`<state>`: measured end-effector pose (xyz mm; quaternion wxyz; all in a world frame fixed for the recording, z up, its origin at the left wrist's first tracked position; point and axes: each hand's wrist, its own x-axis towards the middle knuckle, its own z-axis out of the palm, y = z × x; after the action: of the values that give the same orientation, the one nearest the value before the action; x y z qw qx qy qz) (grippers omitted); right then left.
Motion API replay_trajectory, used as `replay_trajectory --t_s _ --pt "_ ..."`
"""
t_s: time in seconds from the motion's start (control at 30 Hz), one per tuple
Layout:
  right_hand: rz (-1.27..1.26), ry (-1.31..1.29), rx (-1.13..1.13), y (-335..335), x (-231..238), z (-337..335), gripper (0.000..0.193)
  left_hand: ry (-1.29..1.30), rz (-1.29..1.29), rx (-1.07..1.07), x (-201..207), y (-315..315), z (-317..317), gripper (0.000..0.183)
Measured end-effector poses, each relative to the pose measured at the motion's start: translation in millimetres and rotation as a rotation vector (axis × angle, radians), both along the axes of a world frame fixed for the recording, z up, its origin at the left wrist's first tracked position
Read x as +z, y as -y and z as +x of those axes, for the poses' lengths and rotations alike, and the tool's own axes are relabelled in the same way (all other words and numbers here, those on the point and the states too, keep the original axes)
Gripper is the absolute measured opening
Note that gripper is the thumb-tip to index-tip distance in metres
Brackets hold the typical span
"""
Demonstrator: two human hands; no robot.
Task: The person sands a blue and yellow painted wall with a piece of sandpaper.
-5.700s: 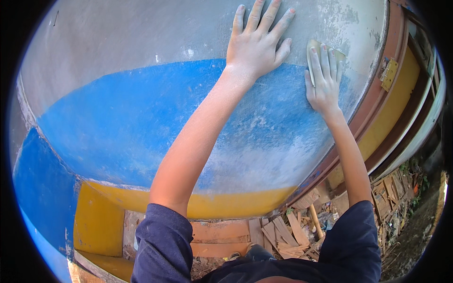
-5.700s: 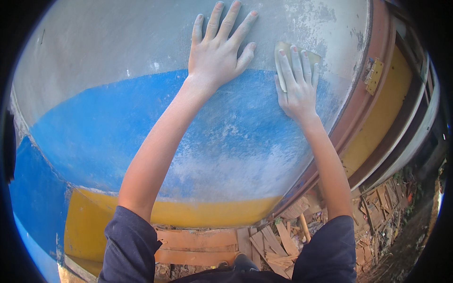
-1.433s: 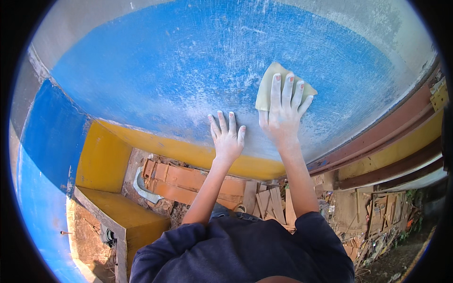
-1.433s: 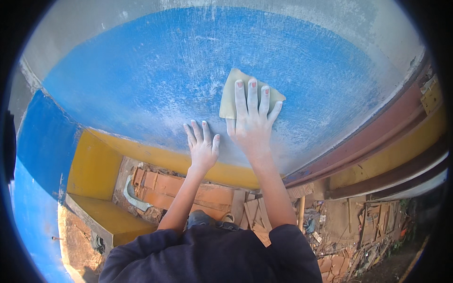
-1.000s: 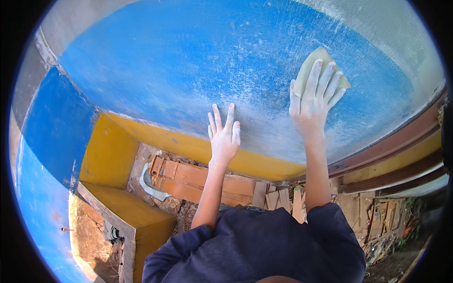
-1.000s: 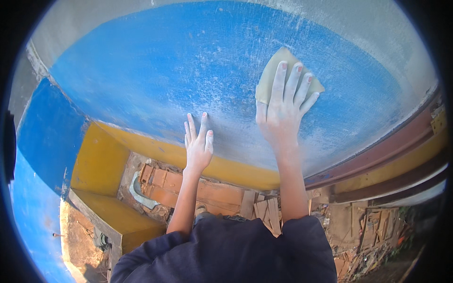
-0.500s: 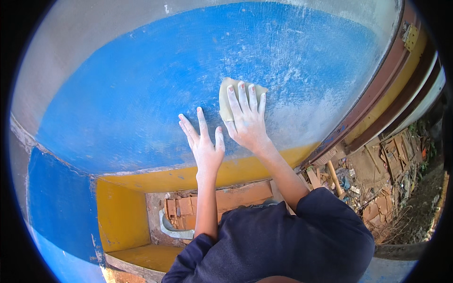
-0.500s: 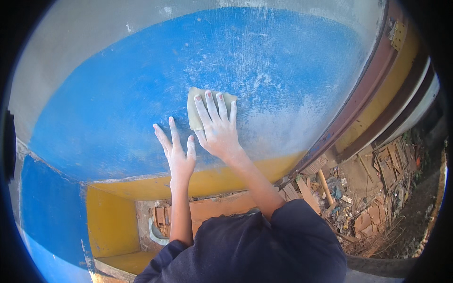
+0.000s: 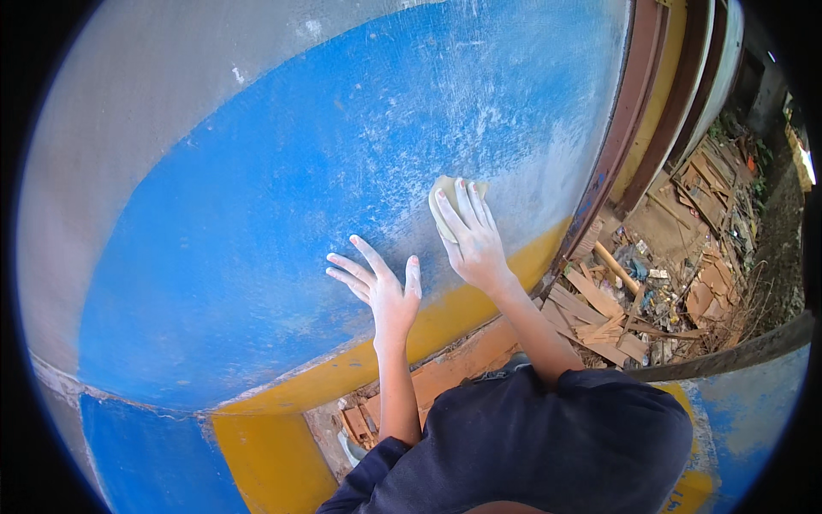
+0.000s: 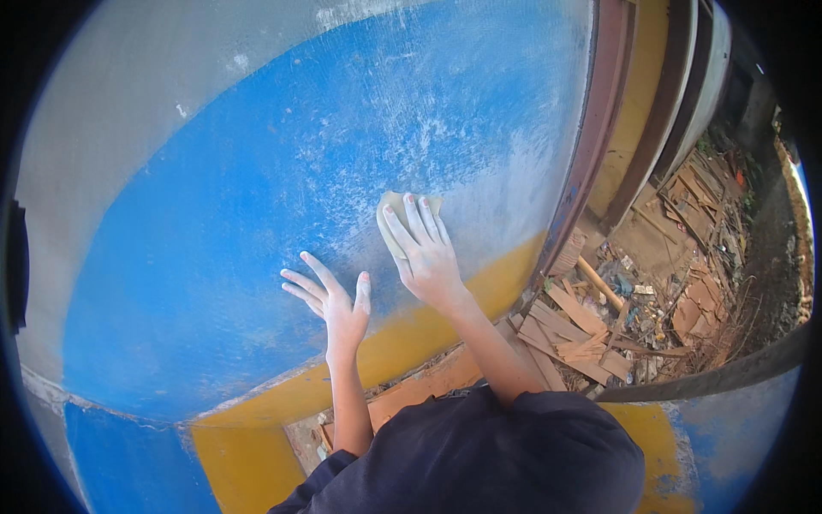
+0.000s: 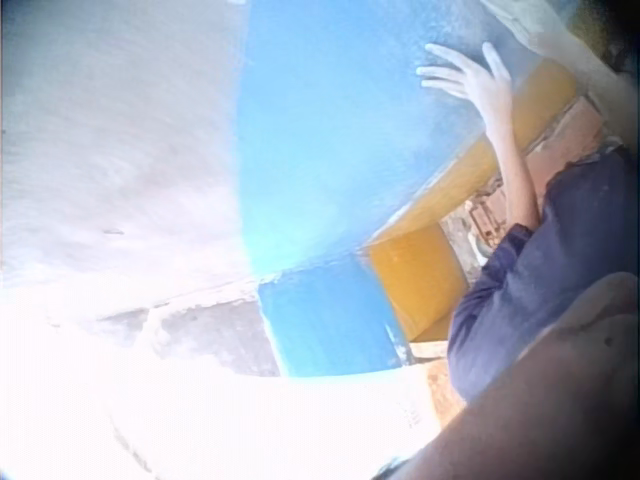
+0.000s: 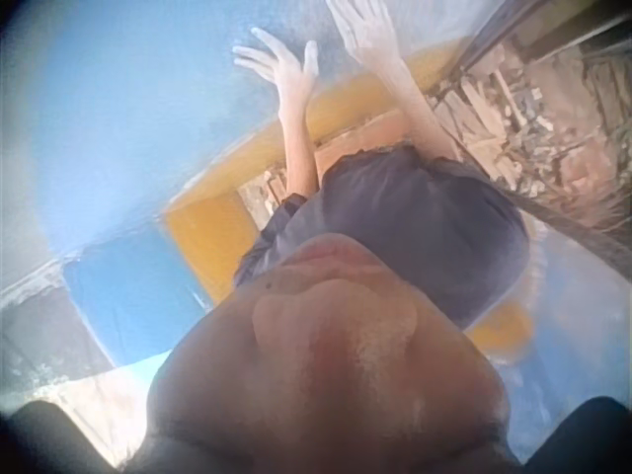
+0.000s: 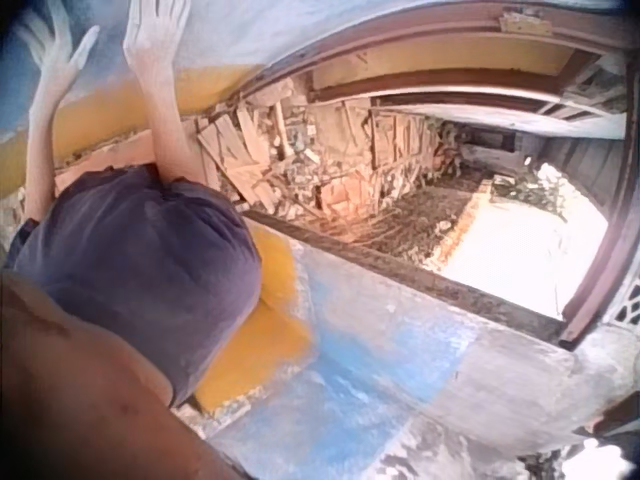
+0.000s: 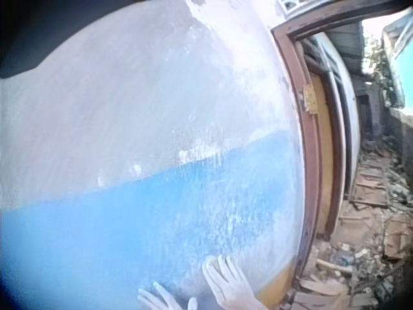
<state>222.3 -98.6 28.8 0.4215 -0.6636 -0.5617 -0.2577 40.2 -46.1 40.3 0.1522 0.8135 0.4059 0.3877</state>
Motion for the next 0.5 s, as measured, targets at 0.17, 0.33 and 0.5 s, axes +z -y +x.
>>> replay_trajectory --t_s 0.17,0.33,0.5 --pt "0.306 -0.497 -0.15 11 1 86 0.054 -0.072 -0.025 -0.06 -5 2 6 0.097" --pt "0.147 -0.22 -0.064 13 42 58 0.054 -0.027 0.003 -0.036 -14 -2 12 0.099" --pt "-0.114 -0.119 -0.022 24 -55 31 0.052 -0.111 0.005 -0.009 -16 -3 14 0.102"
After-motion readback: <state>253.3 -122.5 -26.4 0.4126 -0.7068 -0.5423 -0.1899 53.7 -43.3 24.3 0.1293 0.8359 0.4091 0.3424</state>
